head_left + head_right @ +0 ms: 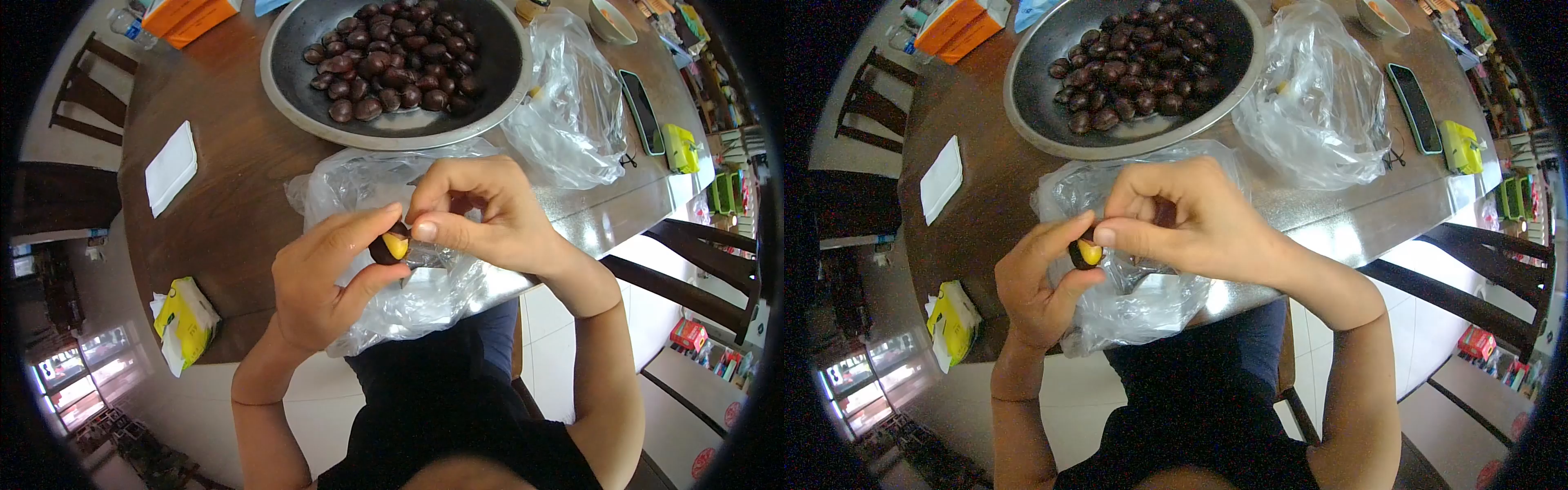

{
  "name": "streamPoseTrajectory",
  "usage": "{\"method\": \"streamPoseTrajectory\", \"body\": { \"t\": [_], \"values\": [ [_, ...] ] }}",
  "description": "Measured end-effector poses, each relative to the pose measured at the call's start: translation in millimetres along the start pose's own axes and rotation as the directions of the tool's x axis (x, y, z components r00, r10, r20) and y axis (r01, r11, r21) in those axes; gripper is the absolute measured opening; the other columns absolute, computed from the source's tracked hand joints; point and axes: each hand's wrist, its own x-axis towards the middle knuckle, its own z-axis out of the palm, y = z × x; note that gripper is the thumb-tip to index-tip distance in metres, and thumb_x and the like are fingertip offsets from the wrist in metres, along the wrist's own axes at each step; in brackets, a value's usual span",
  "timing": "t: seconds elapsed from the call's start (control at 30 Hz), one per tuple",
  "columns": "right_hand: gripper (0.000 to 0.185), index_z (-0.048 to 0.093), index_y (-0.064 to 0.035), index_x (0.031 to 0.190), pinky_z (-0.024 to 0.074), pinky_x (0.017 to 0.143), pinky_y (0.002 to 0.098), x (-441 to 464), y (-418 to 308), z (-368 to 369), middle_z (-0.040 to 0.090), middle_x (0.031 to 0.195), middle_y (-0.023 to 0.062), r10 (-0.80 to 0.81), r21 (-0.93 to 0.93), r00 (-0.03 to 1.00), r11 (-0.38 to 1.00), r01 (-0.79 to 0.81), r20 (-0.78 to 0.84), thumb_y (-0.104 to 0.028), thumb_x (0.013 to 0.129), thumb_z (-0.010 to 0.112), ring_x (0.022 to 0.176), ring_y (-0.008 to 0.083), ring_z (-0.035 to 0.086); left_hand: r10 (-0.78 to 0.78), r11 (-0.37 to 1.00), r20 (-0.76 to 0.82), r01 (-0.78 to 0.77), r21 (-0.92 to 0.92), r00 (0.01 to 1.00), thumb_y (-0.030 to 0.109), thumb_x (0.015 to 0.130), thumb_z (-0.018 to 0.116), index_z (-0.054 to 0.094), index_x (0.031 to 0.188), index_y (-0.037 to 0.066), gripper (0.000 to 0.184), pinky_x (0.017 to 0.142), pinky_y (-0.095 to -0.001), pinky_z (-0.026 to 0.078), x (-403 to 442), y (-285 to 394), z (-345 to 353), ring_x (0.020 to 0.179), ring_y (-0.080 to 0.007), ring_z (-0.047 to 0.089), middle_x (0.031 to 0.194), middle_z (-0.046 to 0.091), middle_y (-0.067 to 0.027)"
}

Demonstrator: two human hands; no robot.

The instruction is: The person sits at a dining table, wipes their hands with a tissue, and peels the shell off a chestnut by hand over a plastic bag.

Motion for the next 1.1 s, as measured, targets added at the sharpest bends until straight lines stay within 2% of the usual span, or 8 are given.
{"method": "streamPoseTrajectory", "body": {
  "t": [0.1, 0.2, 0.33, 0.43, 0.53, 0.63, 0.7, 1.1],
  "values": [
    [0.016, 0.061, -0.002, 0.082, 0.043, 0.052, 0.0197, 2.1, 1.5, -0.4, 0.06, 0.066, 0.001, -0.172, -0.123, 0.984, 0.978, 0.166, -0.037, -0.016, 0.078, 0.069, 0.06, 0.0049, 0.055, 0.007, 1.0, -0.007, -0.007, 0.017, 1.0, 0.007, 0.067, 0.074, 0.059, 0.11, 0.002, 0.046, 0.07, -0.0278, 0.049, 2.4, 0.1, 0.7, 0.079, -0.0237, 0.063, 0.094, 0.062, -0.0136],
    [0.015, 0.062, -0.0031, 0.082, 0.0465, 0.053, 0.021, 1.9, 3.2, 2.8, 0.062, 0.068, 0.0029, -0.168, -0.129, 0.985, 0.978, 0.162, -0.04, -0.015, 0.077, 0.07, 0.061, 0.007, 0.059, 0.003, 0.999, -0.026, -0.002, 0.054, 1.0, 0.003, 0.066, 0.074, 0.059, 0.107, 0.001, 0.044, 0.07, -0.0272, 0.05, 3.3, 2.7, 2.6, 0.077, -0.0221, 0.063, 0.094, 0.062, -0.0123],
    [0.014, 0.063, -0.0026, 0.083, 0.0478, 0.053, 0.0219, 1.6, 2.9, 2.8, 0.064, 0.069, 0.0037, -0.142, -0.14, 0.989, 0.981, 0.137, -0.027, -0.013, 0.077, 0.069, 0.062, 0.0072, 0.06, -0.037, 0.997, -0.078, 0.031, -0.078, 0.996, 0.004, 0.063, 0.077, 0.059, 0.1, 0.0, 0.041, 0.068, -0.0257, 0.052, -1.7, -0.2, 4.3, 0.079, -0.0166, 0.062, 0.094, 0.062, -0.0105],
    [0.014, 0.063, -0.0019, 0.083, 0.0472, 0.053, 0.0228, 1.8, 3.7, 2.2, 0.064, 0.069, 0.0041, -0.126, -0.141, 0.992, 0.982, 0.122, -0.017, -0.013, 0.077, 0.069, 0.061, 0.0075, 0.06, -0.096, 0.991, -0.052, 0.091, -0.099, 0.994, 0.004, 0.06, 0.078, 0.06, 0.092, 0.0, 0.037, 0.075, -0.03, 0.048, -1.7, 1.3, 2.3, 0.085, -0.0211, 0.061, 0.096, 0.063, -0.0129],
    [0.014, 0.063, -0.0013, 0.083, 0.0464, 0.052, 0.0241, 1.7, 3.5, 1.5, 0.064, 0.069, 0.0051, -0.087, -0.133, 0.996, 0.988, 0.083, -0.024, -0.013, 0.077, 0.069, 0.06, 0.0083, 0.059, -0.098, 0.991, -0.042, 0.093, -0.097, 0.994, 0.004, 0.06, 0.077, 0.061, 0.096, 0.0, 0.04, 0.076, -0.0295, 0.048, -0.7, 2.0, 1.4, 0.084, -0.0211, 0.062, 0.095, 0.063, -0.0127],
    [0.013, 0.064, -0.001, 0.082, 0.0453, 0.051, 0.0246, 2.2, 1.8, 2.0, 0.064, 0.068, 0.0067, -0.122, -0.181, 0.992, 0.977, 0.114, -0.033, -0.012, 0.077, 0.068, 0.057, 0.0098, 0.058, 0.041, 0.999, -0.043, -0.041, -0.005, 0.998, 0.005, 0.063, 0.076, 0.062, 0.102, 0.001, 0.042, 0.067, -0.0256, 0.05, 1.5, -3.3, 1.8, 0.077, -0.0183, 0.061, 0.092, 0.062, -0.0108],
    [0.012, 0.064, -0.0009, 0.082, 0.0449, 0.051, 0.0246, 2.2, 0.9, -0.1, 0.063, 0.067, 0.0077, -0.194, -0.292, 0.981, 0.938, 0.186, 0.002, -0.011, 0.077, 0.067, 0.055, 0.011, 0.058, 0.028, 1.0, -0.031, -0.029, -0.006, 0.999, 0.006, 0.063, 0.076, 0.062, 0.102, 0.001, 0.042, 0.066, -0.0261, 0.049, 2.1, -2.0, 2.0, 0.077, -0.0184, 0.061, 0.091, 0.061, -0.0105],
    [0.006, 0.058, 0.0003, 0.072, 0.0452, 0.049, 0.0271, 1.1, 8.6, 5.2, 0.057, 0.057, 0.0087, -0.134, -0.276, 0.991, 0.953, 0.123, -0.024, -0.004, 0.071, 0.062, 0.049, 0.0151, 0.056, 0.038, 0.993, 0.009, -0.038, 0.115, 0.999, 0.011, 0.063, 0.076, 0.061, 0.105, 0.001, 0.045, 0.06, -0.0272, 0.047, 0.0, -3.4, 7.8, 0.069, -0.0188, 0.057, 0.083, 0.058, -0.0081]
  ]
}}
